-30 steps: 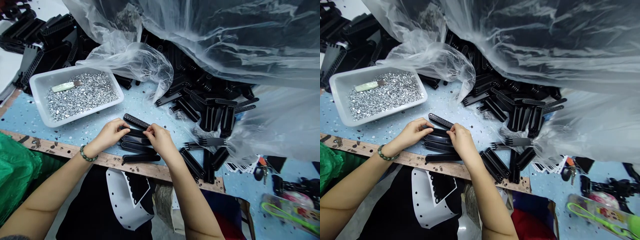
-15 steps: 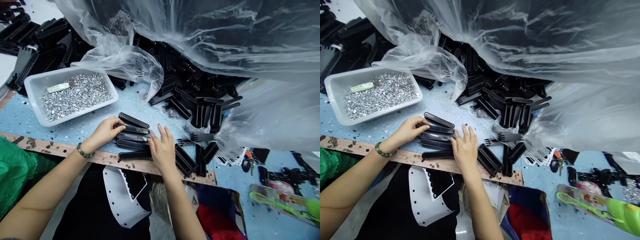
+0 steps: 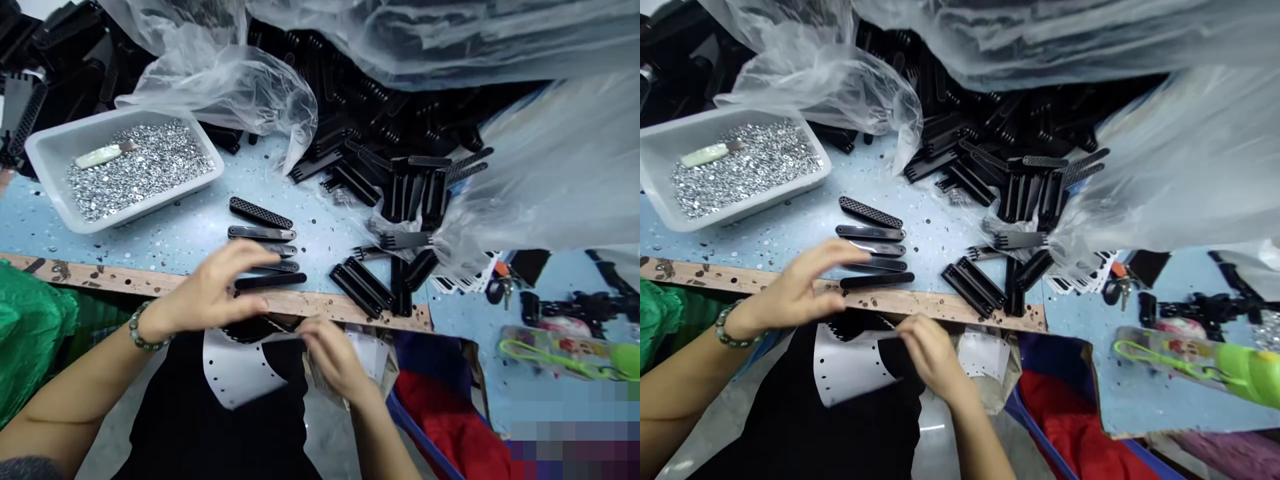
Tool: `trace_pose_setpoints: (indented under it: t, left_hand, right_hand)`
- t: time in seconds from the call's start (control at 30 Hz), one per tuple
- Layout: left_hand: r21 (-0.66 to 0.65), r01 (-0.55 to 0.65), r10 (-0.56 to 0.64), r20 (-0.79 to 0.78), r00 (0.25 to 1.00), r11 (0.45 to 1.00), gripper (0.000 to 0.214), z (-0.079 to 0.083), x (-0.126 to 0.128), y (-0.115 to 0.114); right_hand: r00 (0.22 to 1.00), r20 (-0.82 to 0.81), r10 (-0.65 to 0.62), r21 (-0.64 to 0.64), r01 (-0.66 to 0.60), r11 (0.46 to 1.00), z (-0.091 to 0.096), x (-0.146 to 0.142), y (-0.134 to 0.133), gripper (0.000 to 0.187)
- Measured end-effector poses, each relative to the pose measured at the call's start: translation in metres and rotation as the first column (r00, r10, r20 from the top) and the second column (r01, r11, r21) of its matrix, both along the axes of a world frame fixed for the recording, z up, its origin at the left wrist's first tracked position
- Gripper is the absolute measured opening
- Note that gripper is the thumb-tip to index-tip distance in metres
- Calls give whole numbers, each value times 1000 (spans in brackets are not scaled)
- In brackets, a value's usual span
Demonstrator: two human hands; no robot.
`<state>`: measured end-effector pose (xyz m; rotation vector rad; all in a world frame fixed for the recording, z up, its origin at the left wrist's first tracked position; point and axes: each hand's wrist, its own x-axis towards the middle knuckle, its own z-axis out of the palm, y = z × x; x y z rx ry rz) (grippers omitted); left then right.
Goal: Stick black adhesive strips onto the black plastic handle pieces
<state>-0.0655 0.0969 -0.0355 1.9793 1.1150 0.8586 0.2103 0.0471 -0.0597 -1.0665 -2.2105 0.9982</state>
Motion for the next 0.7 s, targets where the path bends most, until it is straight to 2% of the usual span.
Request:
trace_pose_setpoints:
  t: [0.03, 0.07, 0.1, 0.17, 0.23, 0.33, 0.4, 0.47, 0.53, 0.57, 0.63, 0.67, 0.7]
  left_hand:
    - [-101, 140, -142, -22, 990, 985, 62, 5, 6, -10]
    - [-210, 222, -235, -38, 971, 952, 64, 7, 12, -18]
    - [-314, 238, -268, -56, 962, 919, 61, 7, 16, -24]
    - [-441, 180, -222, -44, 974, 879, 49, 3, 21, -32]
    - [-494, 156, -164, 29, 986, 855, 40, -3, 22, -35]
    - [-502, 217, -193, 100, 976, 837, 40, -9, 17, -38]
    - [-484, 200, -206, 41, 978, 852, 39, -11, 15, -44]
    - [-394, 67, -105, -74, 992, 917, 33, -9, 13, -55]
    - [-214, -77, 45, -149, 988, 974, 33, -3, 11, -70]
    - [-146, -76, 52, -159, 986, 986, 36, 0, 11, -79]
    - [-133, 83, -102, -142, 985, 988, 46, 8, 9, -93]
    - [-172, 189, -210, -115, 971, 967, 55, 11, 9, -98]
    - [-215, 246, -268, -77, 960, 945, 63, 12, 8, -100]
  right_hand:
    - [995, -32, -90, 7, 90, 996, 11, 1, 9, 14]
    - [984, -49, -169, 2, 170, 986, 20, 3, 18, 13]
    - [971, -57, -233, -14, 233, 972, 27, 4, 25, 12]
    - [944, -76, -321, -71, 316, 946, 31, 5, 35, 9]
    - [924, -107, -367, -119, 355, 927, 27, 3, 40, 10]
    - [895, -141, -423, -97, 413, 906, 20, 0, 39, 13]
    - [915, -128, -382, -21, 383, 924, 22, -2, 36, 21]
    - [966, -91, -243, 59, 249, 967, 28, -1, 33, 28]
    - [991, -91, -99, 113, 109, 988, 33, 0, 30, 26]
    - [989, -131, -67, 129, 84, 988, 34, 1, 29, 21]
    - [958, -279, -70, 128, 109, 986, 31, 1, 26, 12]
    - [926, -366, -93, 103, 140, 985, 26, -1, 25, 14]
    - [887, -444, -125, 66, 171, 983, 21, -4, 23, 23]
